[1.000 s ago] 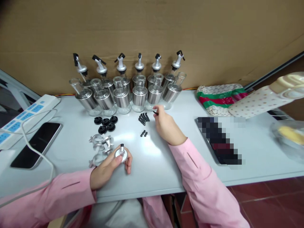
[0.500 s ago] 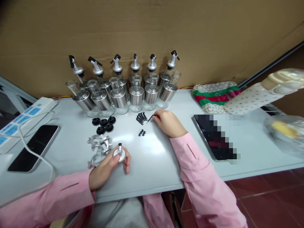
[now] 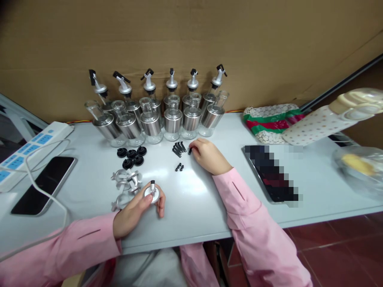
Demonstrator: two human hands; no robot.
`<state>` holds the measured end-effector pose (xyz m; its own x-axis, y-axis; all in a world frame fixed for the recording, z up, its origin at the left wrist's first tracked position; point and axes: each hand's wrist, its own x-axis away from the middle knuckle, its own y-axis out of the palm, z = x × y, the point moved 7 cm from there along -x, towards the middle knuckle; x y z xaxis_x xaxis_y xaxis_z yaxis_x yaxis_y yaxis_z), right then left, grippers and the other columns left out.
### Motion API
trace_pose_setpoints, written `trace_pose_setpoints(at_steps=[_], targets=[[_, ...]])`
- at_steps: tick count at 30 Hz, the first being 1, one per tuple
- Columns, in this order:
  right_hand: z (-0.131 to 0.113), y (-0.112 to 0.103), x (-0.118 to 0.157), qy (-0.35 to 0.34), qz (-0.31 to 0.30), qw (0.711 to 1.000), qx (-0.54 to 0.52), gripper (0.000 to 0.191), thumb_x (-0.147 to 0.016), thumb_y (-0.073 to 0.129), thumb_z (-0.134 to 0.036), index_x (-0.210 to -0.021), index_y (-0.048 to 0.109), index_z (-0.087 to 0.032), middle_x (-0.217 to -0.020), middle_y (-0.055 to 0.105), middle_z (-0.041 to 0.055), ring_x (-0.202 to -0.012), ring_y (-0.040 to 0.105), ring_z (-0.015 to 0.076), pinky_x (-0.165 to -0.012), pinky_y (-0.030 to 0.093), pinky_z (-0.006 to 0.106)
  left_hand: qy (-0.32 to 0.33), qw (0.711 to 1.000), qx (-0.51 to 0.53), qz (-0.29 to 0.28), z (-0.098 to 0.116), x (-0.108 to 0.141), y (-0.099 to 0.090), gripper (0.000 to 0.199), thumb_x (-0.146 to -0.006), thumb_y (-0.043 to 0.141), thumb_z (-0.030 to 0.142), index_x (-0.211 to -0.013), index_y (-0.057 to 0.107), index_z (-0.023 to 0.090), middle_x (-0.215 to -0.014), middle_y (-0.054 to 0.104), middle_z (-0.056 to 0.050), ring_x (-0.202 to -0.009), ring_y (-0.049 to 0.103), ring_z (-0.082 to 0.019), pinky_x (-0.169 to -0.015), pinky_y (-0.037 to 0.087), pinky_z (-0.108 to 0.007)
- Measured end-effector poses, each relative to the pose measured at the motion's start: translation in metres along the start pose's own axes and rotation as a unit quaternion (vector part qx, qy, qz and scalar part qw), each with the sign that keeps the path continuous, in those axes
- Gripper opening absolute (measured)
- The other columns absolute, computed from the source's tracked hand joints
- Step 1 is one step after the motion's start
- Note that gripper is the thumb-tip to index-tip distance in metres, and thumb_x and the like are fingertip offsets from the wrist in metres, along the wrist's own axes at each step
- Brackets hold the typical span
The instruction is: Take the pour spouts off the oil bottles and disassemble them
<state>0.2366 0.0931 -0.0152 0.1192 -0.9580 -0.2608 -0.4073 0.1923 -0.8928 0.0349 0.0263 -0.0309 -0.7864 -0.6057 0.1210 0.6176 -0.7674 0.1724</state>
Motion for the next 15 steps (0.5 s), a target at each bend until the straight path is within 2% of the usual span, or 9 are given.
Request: trace_pose_setpoints(at_steps=[4,7,15], targets=[[-0.0037,0.0037,0.0006,-0.034,0.000,0.999,0.017,0.030,-0.080,0.049,-0.018,-0.107,0.061,-0.011,-0.104,0.063,0.0145,-0.100,0.058,0.0285,-0.091,0.047,0.044,-0.003,1.000,0.007,0.003,-0.0012,0.0000,-0.0002,0.040,-0.090,0.036,0.055,-0.083,0.046,0.017,-0.073,0.054,-0.002,-0.068,0.051,-0.016,-0.071,0.039,-0.032],[-0.0048,0.0054,0.0014,-0.048,-0.001,0.999,0.007,0.040,-0.079,0.052,-0.019,-0.119,0.055,-0.011,-0.114,0.061,0.0152,-0.107,0.056,0.0292,-0.095,0.045,0.046,-0.004,1.000,0.009,0.002,-0.0016,-0.0001,0.0000,0.040,-0.090,0.037,0.055,-0.083,0.046,0.017,-0.073,0.054,-0.002,-0.068,0.051,-0.015,-0.071,0.039,-0.031],[-0.0106,0.0070,0.0020,-0.076,-0.018,0.997,-0.025,0.025,-0.083,0.053,-0.017,-0.105,0.062,-0.013,-0.104,0.063,0.0122,-0.099,0.058,0.0257,-0.091,0.048,0.043,-0.007,1.000,0.006,0.005,-0.0021,0.0000,-0.0008,0.039,-0.090,0.036,0.054,-0.082,0.046,0.017,-0.073,0.054,-0.002,-0.068,0.051,-0.016,-0.072,0.039,-0.032]])
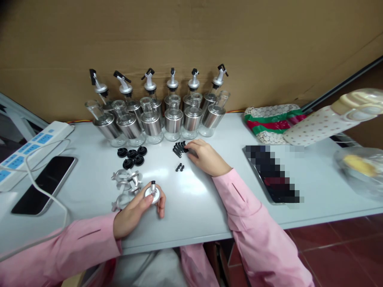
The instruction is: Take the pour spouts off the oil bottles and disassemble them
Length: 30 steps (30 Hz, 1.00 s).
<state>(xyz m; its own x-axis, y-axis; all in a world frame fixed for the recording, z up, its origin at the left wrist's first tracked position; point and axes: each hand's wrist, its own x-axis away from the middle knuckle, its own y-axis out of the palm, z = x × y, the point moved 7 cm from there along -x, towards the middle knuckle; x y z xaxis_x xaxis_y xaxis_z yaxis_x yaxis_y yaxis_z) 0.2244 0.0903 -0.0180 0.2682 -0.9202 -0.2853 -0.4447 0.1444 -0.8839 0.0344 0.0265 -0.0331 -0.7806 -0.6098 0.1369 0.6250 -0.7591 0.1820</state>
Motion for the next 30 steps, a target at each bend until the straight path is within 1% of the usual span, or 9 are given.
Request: trace_pose_setpoints(at_steps=[4,7,9,15,21,26,30], targets=[[-0.003,0.000,-0.001,-0.004,0.001,1.000,-0.001,0.022,-0.083,0.055,-0.019,-0.103,0.064,-0.015,-0.103,0.062,0.0113,-0.098,0.057,0.0257,-0.090,0.048,0.044,0.001,1.000,0.001,-0.003,0.000,0.000,0.000,0.037,-0.091,0.036,0.052,-0.084,0.046,0.017,-0.073,0.054,-0.002,-0.069,0.051,-0.015,-0.073,0.039,-0.031],[-0.007,-0.001,-0.001,-0.008,0.015,1.000,0.016,0.026,-0.083,0.057,-0.022,-0.106,0.063,-0.014,-0.104,0.058,0.0134,-0.100,0.054,0.0280,-0.089,0.047,0.046,-0.002,1.000,0.001,-0.001,0.000,0.000,0.000,0.037,-0.091,0.036,0.052,-0.082,0.045,0.017,-0.073,0.054,-0.001,-0.068,0.051,-0.015,-0.072,0.039,-0.031],[-0.010,0.000,-0.002,-0.013,0.014,1.000,0.013,0.028,-0.084,0.057,-0.024,-0.109,0.063,-0.014,-0.105,0.056,0.0141,-0.100,0.053,0.0281,-0.089,0.047,0.047,-0.003,1.000,0.001,0.000,0.000,0.000,0.000,0.038,-0.090,0.036,0.053,-0.082,0.045,0.017,-0.073,0.054,-0.001,-0.068,0.051,-0.015,-0.072,0.039,-0.031],[-0.017,0.004,-0.003,-0.029,0.010,0.999,-0.014,0.025,-0.087,0.053,-0.025,-0.109,0.064,-0.020,-0.103,0.057,0.0112,-0.101,0.054,0.0270,-0.088,0.047,0.048,-0.002,1.000,0.007,0.001,0.001,0.000,0.001,0.039,-0.089,0.038,0.055,-0.082,0.044,0.017,-0.072,0.053,-0.001,-0.067,0.051,-0.015,-0.071,0.039,-0.031],[-0.021,0.006,-0.004,-0.041,-0.002,0.999,-0.018,0.025,-0.088,0.050,-0.024,-0.106,0.065,-0.016,-0.100,0.060,0.0123,-0.096,0.057,0.0255,-0.086,0.049,0.044,-0.003,1.000,0.010,0.000,0.000,0.000,0.001,0.038,-0.090,0.037,0.054,-0.083,0.044,0.017,-0.073,0.053,-0.001,-0.067,0.050,-0.015,-0.071,0.038,-0.031],[-0.027,0.005,-0.004,-0.048,-0.002,0.999,-0.015,0.023,-0.088,0.050,-0.024,-0.101,0.067,-0.015,-0.097,0.062,0.0118,-0.092,0.059,0.0245,-0.083,0.051,0.043,-0.004,1.000,0.013,0.000,0.000,0.000,0.001,0.037,-0.090,0.038,0.053,-0.082,0.044,0.017,-0.072,0.053,-0.001,-0.067,0.050,-0.015,-0.072,0.038,-0.031],[-0.032,0.004,-0.005,-0.057,-0.006,0.998,-0.018,0.026,-0.089,0.047,-0.021,-0.105,0.066,-0.013,-0.100,0.061,0.0132,-0.094,0.057,0.0241,-0.084,0.050,0.042,-0.006,1.000,0.016,0.001,0.000,0.000,0.001,0.037,-0.090,0.038,0.053,-0.083,0.044,0.017,-0.072,0.053,-0.001,-0.067,0.049,-0.015,-0.072,0.038,-0.031]])
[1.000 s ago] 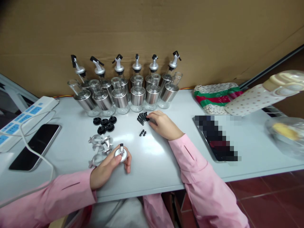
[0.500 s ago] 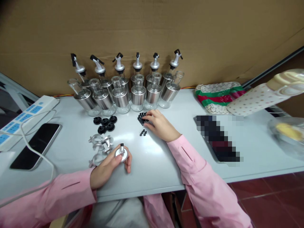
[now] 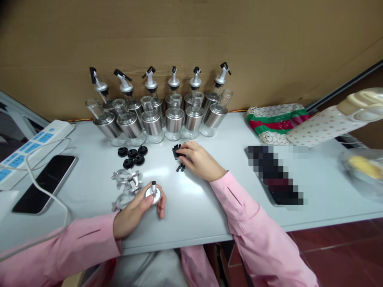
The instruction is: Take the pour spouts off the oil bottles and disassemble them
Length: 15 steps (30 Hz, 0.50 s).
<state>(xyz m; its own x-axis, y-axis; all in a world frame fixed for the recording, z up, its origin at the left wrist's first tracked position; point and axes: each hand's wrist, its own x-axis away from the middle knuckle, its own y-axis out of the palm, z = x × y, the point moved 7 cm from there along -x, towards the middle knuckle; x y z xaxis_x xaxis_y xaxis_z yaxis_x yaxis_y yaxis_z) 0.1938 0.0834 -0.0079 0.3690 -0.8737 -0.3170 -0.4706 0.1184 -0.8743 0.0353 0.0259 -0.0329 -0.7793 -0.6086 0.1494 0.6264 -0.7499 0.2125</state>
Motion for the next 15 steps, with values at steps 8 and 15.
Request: trace_pose_setpoints(at_steps=[8,15], targets=[[-0.0022,0.0027,-0.0005,-0.003,-0.023,1.000,0.001,0.027,-0.090,0.046,-0.023,-0.102,0.068,-0.016,-0.100,0.062,0.0123,-0.093,0.056,0.0235,-0.084,0.049,0.042,0.001,1.000,0.003,0.002,0.0008,-0.0003,0.0003,0.039,-0.089,0.038,0.054,-0.083,0.044,0.017,-0.072,0.053,-0.001,-0.067,0.049,-0.015,-0.071,0.037,-0.030],[0.0013,0.0012,0.0000,0.005,-0.020,1.000,0.002,0.026,-0.090,0.046,-0.022,-0.101,0.069,-0.016,-0.100,0.063,0.0121,-0.092,0.057,0.0234,-0.084,0.049,0.041,0.007,1.000,-0.002,0.000,0.0013,-0.0004,0.0006,0.038,-0.090,0.037,0.054,-0.082,0.044,0.017,-0.072,0.053,-0.001,-0.066,0.049,-0.014,-0.071,0.038,-0.030]])
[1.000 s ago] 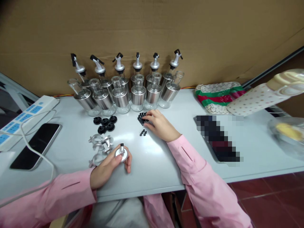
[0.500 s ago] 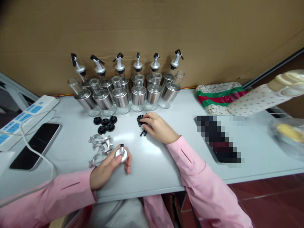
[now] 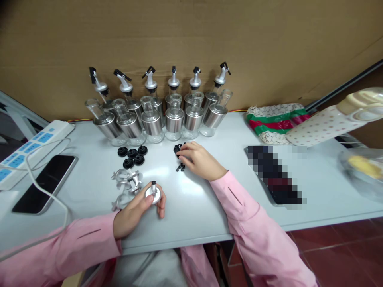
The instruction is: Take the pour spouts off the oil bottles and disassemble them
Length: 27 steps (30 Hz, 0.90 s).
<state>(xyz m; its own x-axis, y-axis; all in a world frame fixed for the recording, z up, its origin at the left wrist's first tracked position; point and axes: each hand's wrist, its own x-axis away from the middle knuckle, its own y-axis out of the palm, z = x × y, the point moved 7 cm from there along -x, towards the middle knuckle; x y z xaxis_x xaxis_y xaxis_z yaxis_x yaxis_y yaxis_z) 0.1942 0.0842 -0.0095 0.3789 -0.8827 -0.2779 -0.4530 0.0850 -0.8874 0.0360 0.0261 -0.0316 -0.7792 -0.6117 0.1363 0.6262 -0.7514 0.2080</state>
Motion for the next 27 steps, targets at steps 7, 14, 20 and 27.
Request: trace_pose_setpoints(at_steps=[7,14,20,27], targets=[[0.0012,-0.0051,0.0000,0.013,0.012,1.000,-0.016,0.027,-0.091,0.045,-0.024,-0.102,0.068,-0.014,-0.099,0.064,0.0116,-0.093,0.059,0.0228,-0.085,0.049,0.040,0.002,1.000,0.000,-0.004,-0.0017,0.0003,-0.0010,0.037,-0.091,0.037,0.052,-0.083,0.044,0.017,-0.073,0.053,-0.001,-0.067,0.050,-0.014,-0.071,0.038,-0.030],[0.0039,-0.0028,0.0007,0.017,0.008,1.000,0.005,0.027,-0.090,0.045,-0.024,-0.098,0.069,-0.013,-0.100,0.063,0.0127,-0.094,0.058,0.0248,-0.086,0.049,0.042,0.000,1.000,0.003,-0.004,-0.0023,0.0005,-0.0009,0.037,-0.090,0.038,0.053,-0.084,0.044,0.017,-0.073,0.053,-0.001,-0.068,0.050,-0.014,-0.071,0.038,-0.030],[0.0007,-0.0015,0.0003,0.016,0.003,1.000,-0.007,0.029,-0.090,0.044,-0.023,-0.104,0.067,-0.012,-0.103,0.062,0.0138,-0.096,0.058,0.0242,-0.088,0.049,0.042,-0.003,1.000,0.003,-0.002,-0.0021,0.0002,-0.0011,0.036,-0.091,0.037,0.052,-0.083,0.044,0.017,-0.073,0.053,-0.001,-0.067,0.050,-0.014,-0.071,0.038,-0.030],[-0.0052,0.0005,-0.0005,0.002,-0.007,1.000,-0.009,0.028,-0.091,0.045,-0.027,-0.101,0.069,-0.017,-0.100,0.062,0.0119,-0.094,0.058,0.0234,-0.087,0.048,0.041,0.001,1.000,0.001,-0.002,-0.0020,-0.0004,-0.0013,0.036,-0.091,0.037,0.051,-0.083,0.044,0.017,-0.072,0.053,-0.001,-0.067,0.050,-0.014,-0.071,0.038,-0.030]])
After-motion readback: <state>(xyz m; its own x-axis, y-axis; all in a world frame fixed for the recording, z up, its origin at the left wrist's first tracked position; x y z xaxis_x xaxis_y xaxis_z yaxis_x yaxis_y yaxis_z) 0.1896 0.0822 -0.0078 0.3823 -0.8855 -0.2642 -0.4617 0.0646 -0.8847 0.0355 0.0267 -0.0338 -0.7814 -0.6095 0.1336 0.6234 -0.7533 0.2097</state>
